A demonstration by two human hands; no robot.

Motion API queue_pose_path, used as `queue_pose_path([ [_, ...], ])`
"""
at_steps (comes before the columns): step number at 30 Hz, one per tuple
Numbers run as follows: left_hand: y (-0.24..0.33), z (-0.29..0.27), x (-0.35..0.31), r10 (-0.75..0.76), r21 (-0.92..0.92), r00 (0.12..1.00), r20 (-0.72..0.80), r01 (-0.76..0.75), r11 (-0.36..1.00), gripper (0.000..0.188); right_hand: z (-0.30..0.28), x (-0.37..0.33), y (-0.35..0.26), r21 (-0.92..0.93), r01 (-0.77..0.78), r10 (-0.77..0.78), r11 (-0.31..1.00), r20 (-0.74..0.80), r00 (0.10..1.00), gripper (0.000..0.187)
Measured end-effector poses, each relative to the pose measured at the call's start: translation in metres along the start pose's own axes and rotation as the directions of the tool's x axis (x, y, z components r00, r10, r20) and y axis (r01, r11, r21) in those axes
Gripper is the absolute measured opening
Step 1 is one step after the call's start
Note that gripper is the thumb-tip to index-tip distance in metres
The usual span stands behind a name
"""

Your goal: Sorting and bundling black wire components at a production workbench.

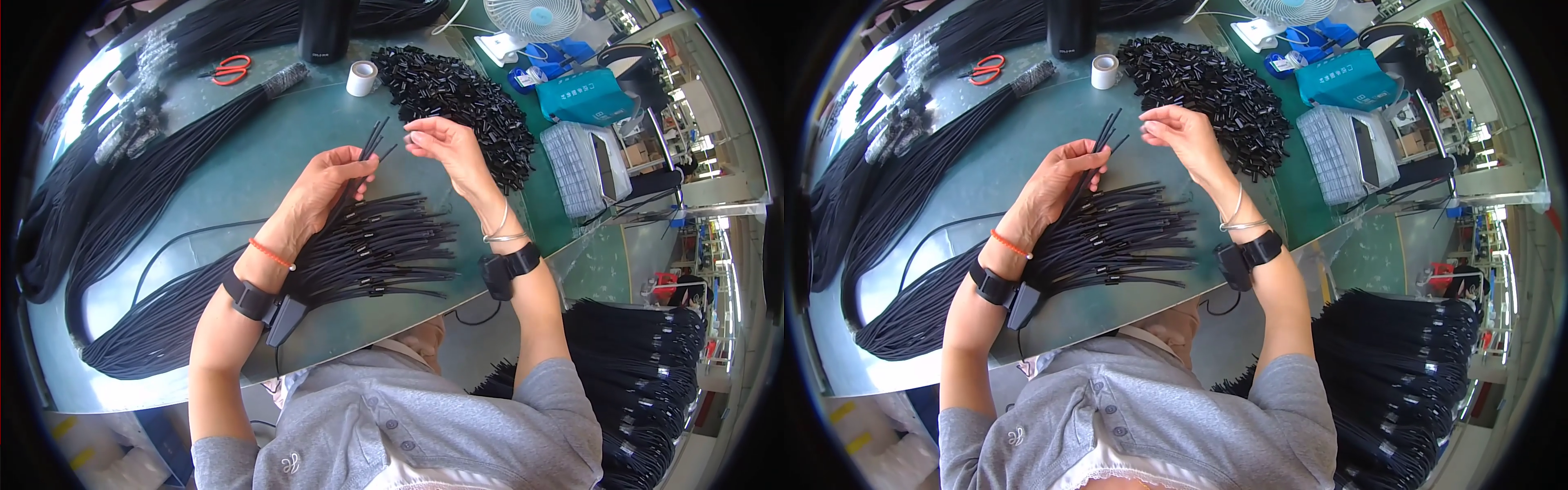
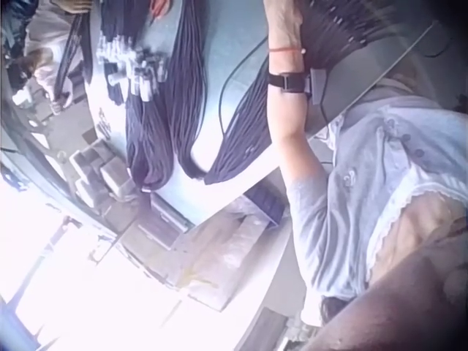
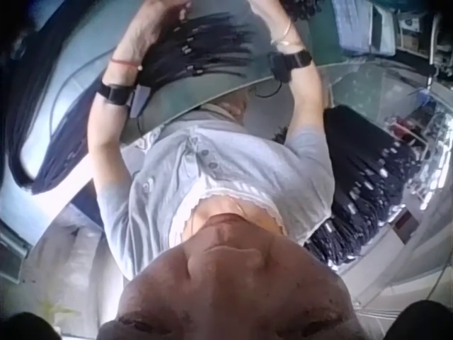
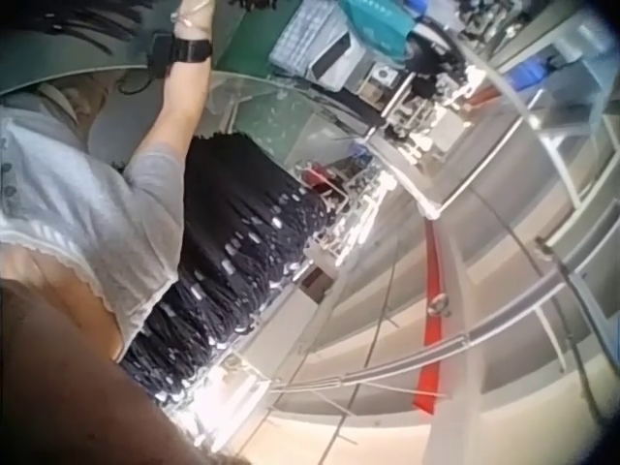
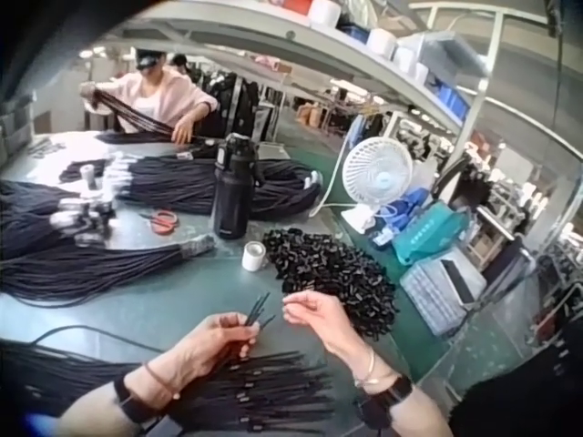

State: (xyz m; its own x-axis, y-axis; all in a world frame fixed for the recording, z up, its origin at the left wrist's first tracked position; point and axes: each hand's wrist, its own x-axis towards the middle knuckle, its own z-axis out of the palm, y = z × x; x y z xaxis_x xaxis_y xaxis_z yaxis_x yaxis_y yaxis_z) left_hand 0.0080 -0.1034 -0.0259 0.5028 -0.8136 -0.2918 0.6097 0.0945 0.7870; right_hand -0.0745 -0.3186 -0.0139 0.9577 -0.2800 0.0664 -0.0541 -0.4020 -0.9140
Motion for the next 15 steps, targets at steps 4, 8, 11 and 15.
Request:
queue_pose_path([
  [4, 0.0, 0.0, -0.001, 0.002, 0.003, 1.0, -0.017, -0.002, 1.0, 0.014, 0.006, -0.01, -0.027, 0.509, -0.214, 0.165, 0.833, 0.141, 0.976, 0.016],
  [8, -0.003, -0.003, 0.002, 0.013, 0.051, 1.0, 0.01, -0.014, 0.999, 0.011, 0.003, -0.011, -0.035, 0.494, -0.254, 0.19, 0.831, 0.176, 0.966, 0.012],
  [11, -0.005, -0.004, 0.003, 0.021, 0.064, 0.999, 0.046, -0.024, 0.998, 0.01, 0.007, -0.007, -0.029, 0.229, -0.062, 0.006, 0.972, 0.239, 0.971, 0.011],
  [15, -0.005, 0.0, 0.004, 0.032, 0.019, 0.999, 0.012, -0.032, 0.999, 0.011, 0.027, -0.041, -0.059, -0.583, 0.579, -0.428, 0.569, 0.392, 0.815, 0.011],
])
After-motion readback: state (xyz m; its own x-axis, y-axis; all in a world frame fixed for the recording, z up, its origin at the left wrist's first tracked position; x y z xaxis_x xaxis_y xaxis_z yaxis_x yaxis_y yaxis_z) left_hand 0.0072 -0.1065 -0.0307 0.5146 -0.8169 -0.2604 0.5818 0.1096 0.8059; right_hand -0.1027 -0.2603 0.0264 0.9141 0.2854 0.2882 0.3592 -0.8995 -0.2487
